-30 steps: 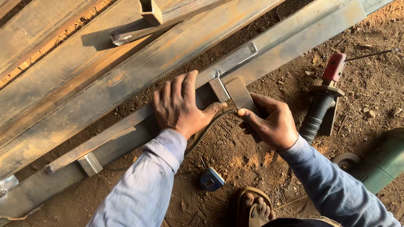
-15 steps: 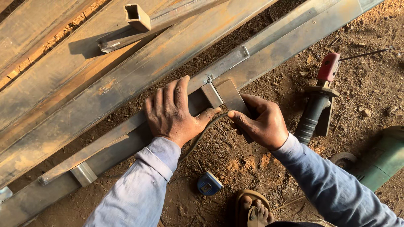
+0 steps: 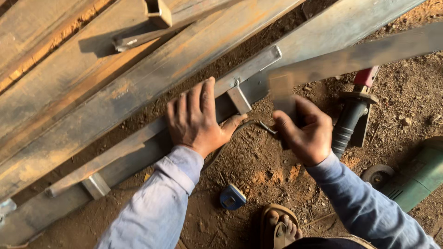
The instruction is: The person aligns small metal brackets onto a long metal frame and welds them in place using a handheld welding tool. They repeatedly position, weld, and reposition the brackets along the frame, occasionally using a tape measure to check spacing.
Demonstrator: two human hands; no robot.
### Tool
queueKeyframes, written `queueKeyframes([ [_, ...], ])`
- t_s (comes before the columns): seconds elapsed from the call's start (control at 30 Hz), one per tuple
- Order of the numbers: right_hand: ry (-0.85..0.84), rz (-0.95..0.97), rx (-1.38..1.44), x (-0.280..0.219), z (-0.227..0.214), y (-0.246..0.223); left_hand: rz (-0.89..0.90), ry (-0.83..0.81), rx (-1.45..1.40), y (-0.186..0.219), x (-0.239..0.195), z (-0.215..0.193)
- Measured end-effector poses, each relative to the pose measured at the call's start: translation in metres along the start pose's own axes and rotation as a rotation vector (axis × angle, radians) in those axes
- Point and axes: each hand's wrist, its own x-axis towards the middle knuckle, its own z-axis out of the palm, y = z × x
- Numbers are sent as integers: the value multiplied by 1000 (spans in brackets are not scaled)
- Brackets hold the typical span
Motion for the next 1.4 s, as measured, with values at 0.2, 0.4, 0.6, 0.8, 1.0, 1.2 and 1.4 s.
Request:
queueKeyframes([
  [0.2, 0, -30, -10, -7, 2, 2, 41, 12, -6, -2, 5, 2],
  [0.4, -90, 60, -11, -13, 13, 1, 55, 17, -34, -3, 8, 3],
  [0.6, -40, 183, 24, -8, 19, 0, 48, 27, -10, -5, 5, -5],
  [0.8, -134, 196, 70, 4, 15, -8, 51, 28, -1, -4, 7, -2],
  [1.0, -147, 163, -8, 10, 14, -10, 44, -3, 1, -5, 6, 1],
  [1.2, -161, 167, 5, 12, 13, -16, 42, -3, -16, -6, 8, -3],
  [1.4, -176, 243, -52, 12, 11, -17, 41, -7, -27, -6, 6, -4],
])
